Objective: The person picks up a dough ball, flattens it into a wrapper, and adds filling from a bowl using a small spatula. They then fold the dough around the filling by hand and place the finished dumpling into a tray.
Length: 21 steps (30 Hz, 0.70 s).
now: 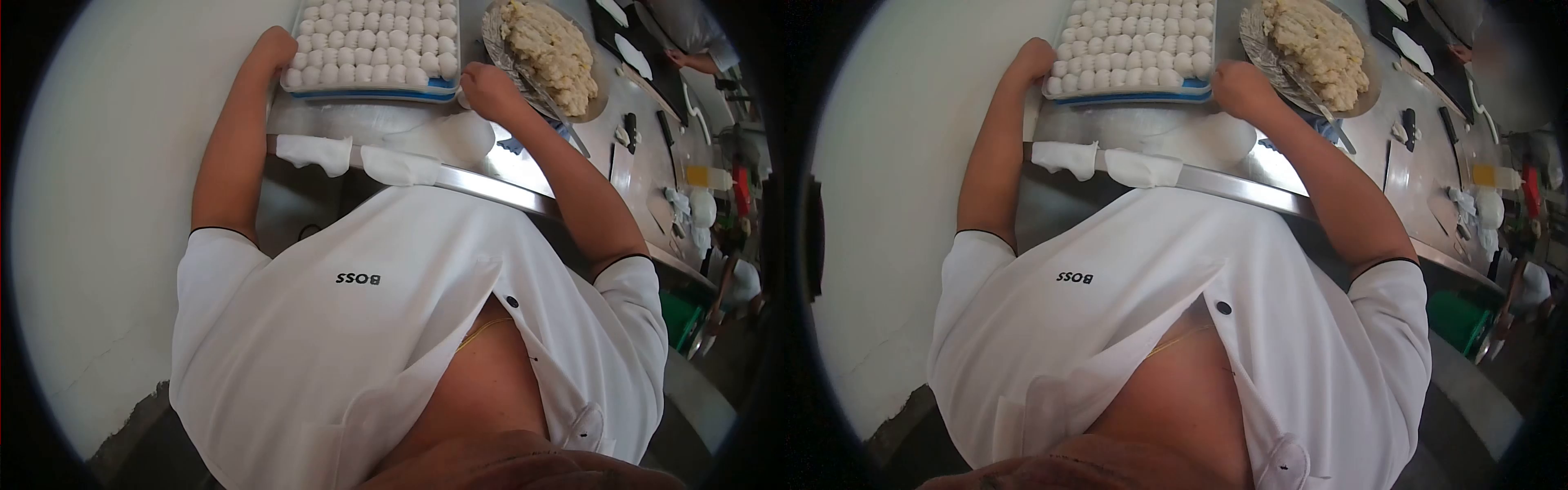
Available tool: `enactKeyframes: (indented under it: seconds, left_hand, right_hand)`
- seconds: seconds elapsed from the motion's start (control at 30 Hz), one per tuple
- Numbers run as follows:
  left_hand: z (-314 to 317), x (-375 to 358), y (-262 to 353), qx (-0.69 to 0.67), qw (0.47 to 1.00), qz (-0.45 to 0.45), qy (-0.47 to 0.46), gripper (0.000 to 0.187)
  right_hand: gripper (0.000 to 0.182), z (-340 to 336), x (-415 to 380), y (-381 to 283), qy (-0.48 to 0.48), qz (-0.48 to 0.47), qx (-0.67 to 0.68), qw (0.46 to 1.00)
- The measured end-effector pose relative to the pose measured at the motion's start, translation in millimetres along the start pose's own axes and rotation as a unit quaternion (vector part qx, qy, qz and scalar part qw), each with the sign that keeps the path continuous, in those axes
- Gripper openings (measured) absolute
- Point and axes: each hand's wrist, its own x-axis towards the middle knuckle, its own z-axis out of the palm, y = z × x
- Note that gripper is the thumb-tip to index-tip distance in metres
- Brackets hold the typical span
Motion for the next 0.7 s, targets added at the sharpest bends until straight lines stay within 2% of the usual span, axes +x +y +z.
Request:
enactKeyframes:
  seconds: [0.03,0.07,0.13,0.2,0.33,0.4,0.63,0.7]
  left_hand:
    - [1,-2,2,-0.002,1.000,-0.002,0.001,0.024]
    - [2,-4,3,-0.052,0.998,-0.015,0.021,0.024]
    - [1,-7,6,-0.104,0.993,-0.029,0.042,0.024]
    - [-2,-8,10,-0.113,0.992,-0.046,0.019,0.023]
    - [-6,-13,14,-0.151,0.987,-0.049,0.034,0.023]
    - [-7,-9,12,-0.056,0.998,0.011,0.017,0.023]
    - [-9,-20,20,-0.118,0.992,-0.024,0.027,0.027]
    - [-8,-18,16,-0.112,0.993,-0.028,0.010,0.027]
  right_hand:
    - [0.029,-2,3,-3,-0.008,0.016,0.138,0.990]
    - [0.029,-3,4,-6,-0.009,0.014,0.136,0.991]
    - [0.027,-7,1,-15,-0.046,0.116,0.289,0.949]
    - [0.026,-5,-2,-24,-0.046,0.125,0.303,0.944]
    - [0.025,3,15,-10,-0.071,0.142,0.359,0.920]
    - [0.022,2,24,-5,-0.097,0.161,0.366,0.912]
    - [0.027,-41,18,-45,-0.032,0.127,0.365,0.922]
    - [0.017,-51,18,-54,-0.048,0.132,0.442,0.886]
